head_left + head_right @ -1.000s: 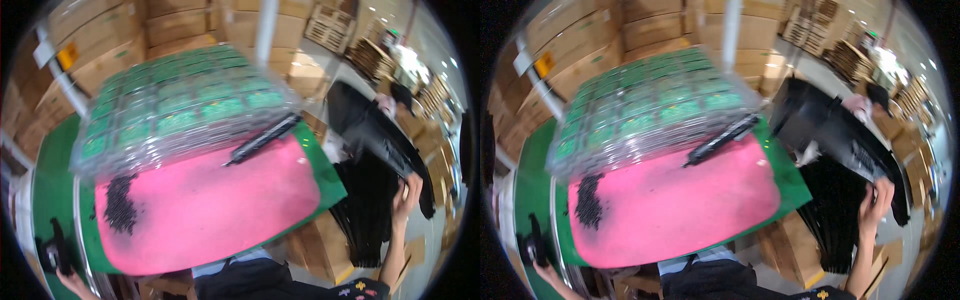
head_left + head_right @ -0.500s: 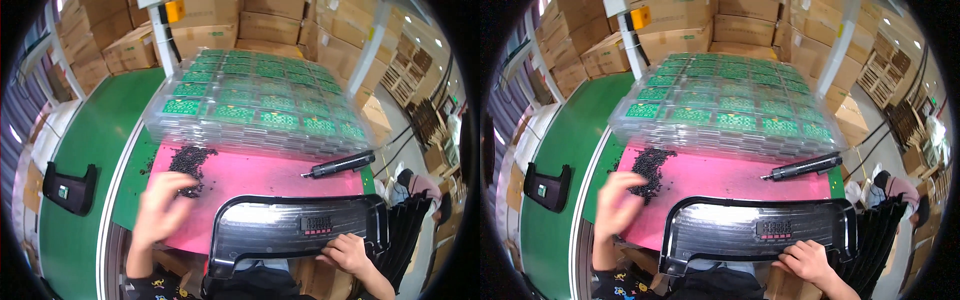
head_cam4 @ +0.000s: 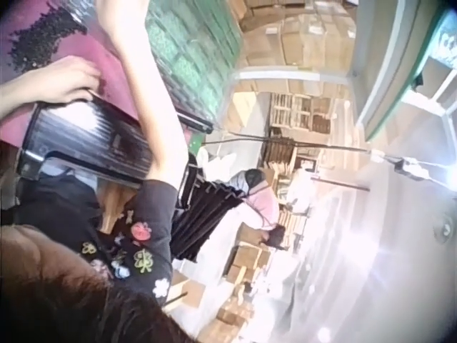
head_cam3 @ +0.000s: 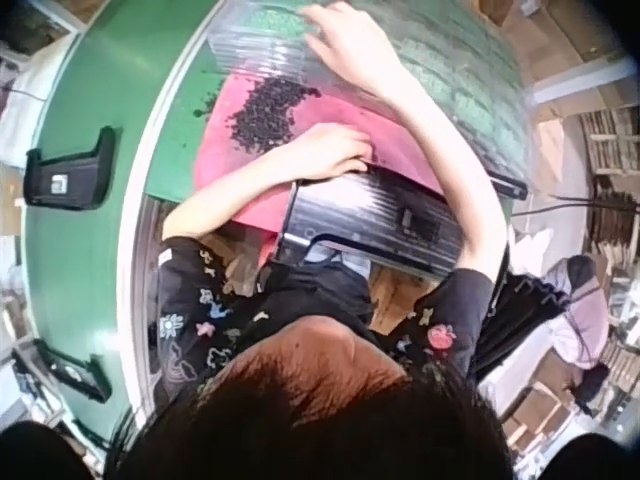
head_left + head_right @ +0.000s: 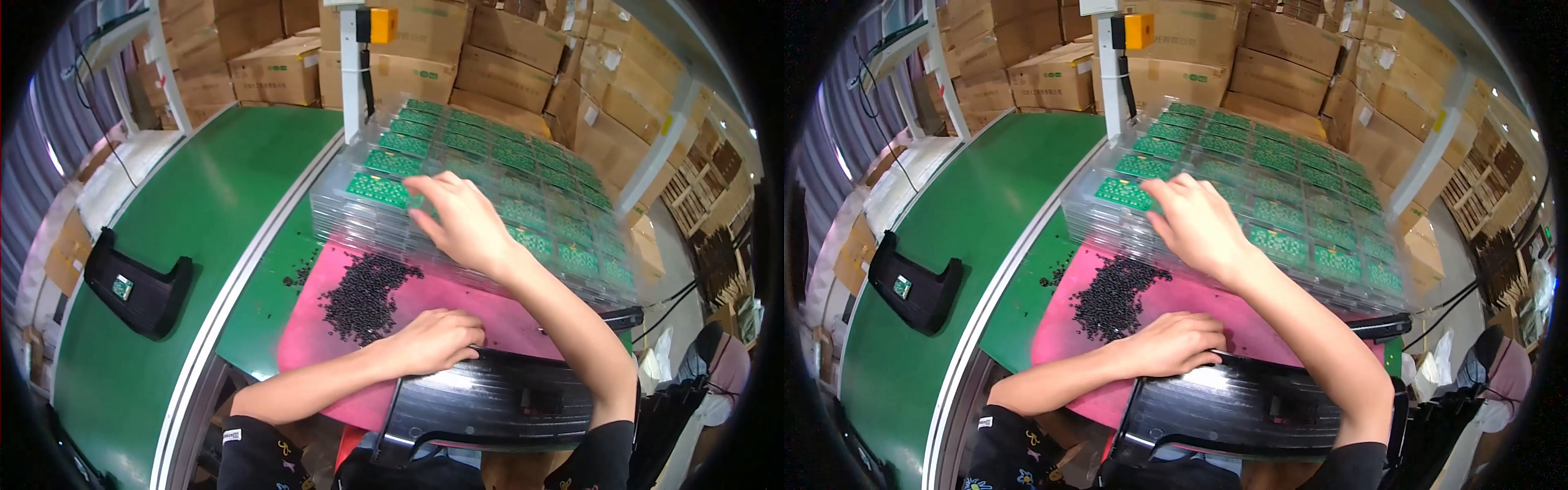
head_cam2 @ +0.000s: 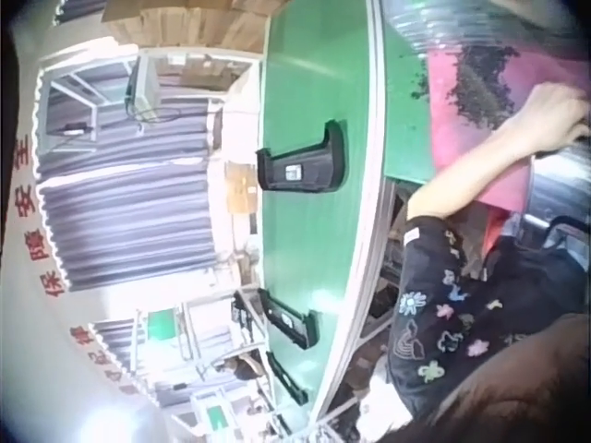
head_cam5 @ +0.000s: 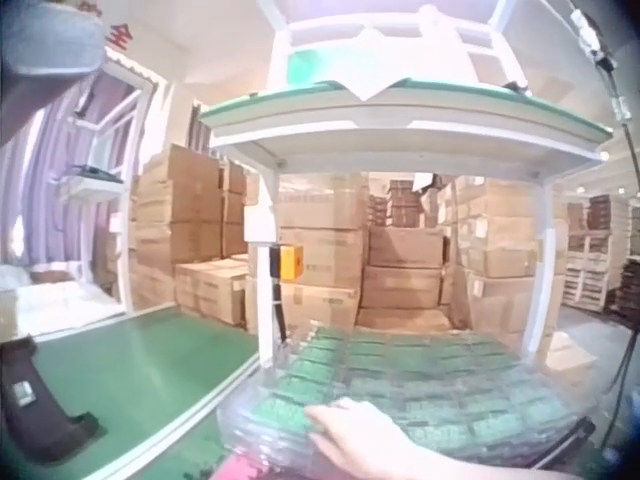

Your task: Assembling a circuit board into a black plastic housing and securing it with screws using an electric screwdriver.

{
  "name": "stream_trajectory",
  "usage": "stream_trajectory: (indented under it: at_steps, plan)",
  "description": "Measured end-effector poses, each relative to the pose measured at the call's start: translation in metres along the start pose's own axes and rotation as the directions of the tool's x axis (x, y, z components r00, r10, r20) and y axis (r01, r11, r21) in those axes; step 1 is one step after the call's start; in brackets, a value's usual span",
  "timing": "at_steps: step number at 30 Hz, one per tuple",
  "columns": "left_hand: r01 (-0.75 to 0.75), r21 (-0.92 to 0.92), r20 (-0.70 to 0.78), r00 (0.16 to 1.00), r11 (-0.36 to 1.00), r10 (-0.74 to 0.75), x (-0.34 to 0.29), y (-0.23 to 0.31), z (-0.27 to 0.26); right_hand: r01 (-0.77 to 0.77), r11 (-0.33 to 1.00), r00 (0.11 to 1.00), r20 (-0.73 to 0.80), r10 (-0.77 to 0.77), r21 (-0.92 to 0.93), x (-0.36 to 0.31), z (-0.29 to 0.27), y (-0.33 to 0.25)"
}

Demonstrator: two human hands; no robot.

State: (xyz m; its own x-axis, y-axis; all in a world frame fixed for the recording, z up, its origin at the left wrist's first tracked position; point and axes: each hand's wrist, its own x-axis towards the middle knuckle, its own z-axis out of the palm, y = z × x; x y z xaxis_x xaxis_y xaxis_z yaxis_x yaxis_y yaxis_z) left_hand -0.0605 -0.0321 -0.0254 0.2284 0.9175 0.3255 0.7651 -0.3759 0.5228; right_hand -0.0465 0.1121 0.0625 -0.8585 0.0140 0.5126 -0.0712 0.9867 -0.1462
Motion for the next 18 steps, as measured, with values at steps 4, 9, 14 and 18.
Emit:
stream_trajectory:
  at_steps: [4, 9, 14, 18]
  plan:
    - [-0.034, 0.019, -0.033, 0.999, 0.999, 0.034, -0.006, -0.008, 0.003, 0.007, 1.0, 0.999, 0.054, -0.005, -0.03, 0.045, 0.048, 0.012]
    - [-0.049, 0.03, -0.027, 0.998, 0.998, 0.05, -0.007, -0.012, 0.006, -0.173, 0.985, 0.942, 0.294, 0.164, 0.005, 0.074, 0.043, 0.01]
    - [-0.048, 0.011, -0.024, 0.999, 0.999, 0.048, -0.008, -0.01, 0.002, -0.193, 0.981, 0.91, 0.378, 0.171, 0.022, 0.077, 0.04, 0.014]
    - [-0.027, -0.002, 0.005, 1.0, 1.0, 0.027, -0.006, -0.009, -0.002, -0.209, 0.975, 0.917, 0.36, 0.169, 0.076, 0.072, 0.038, 0.018]
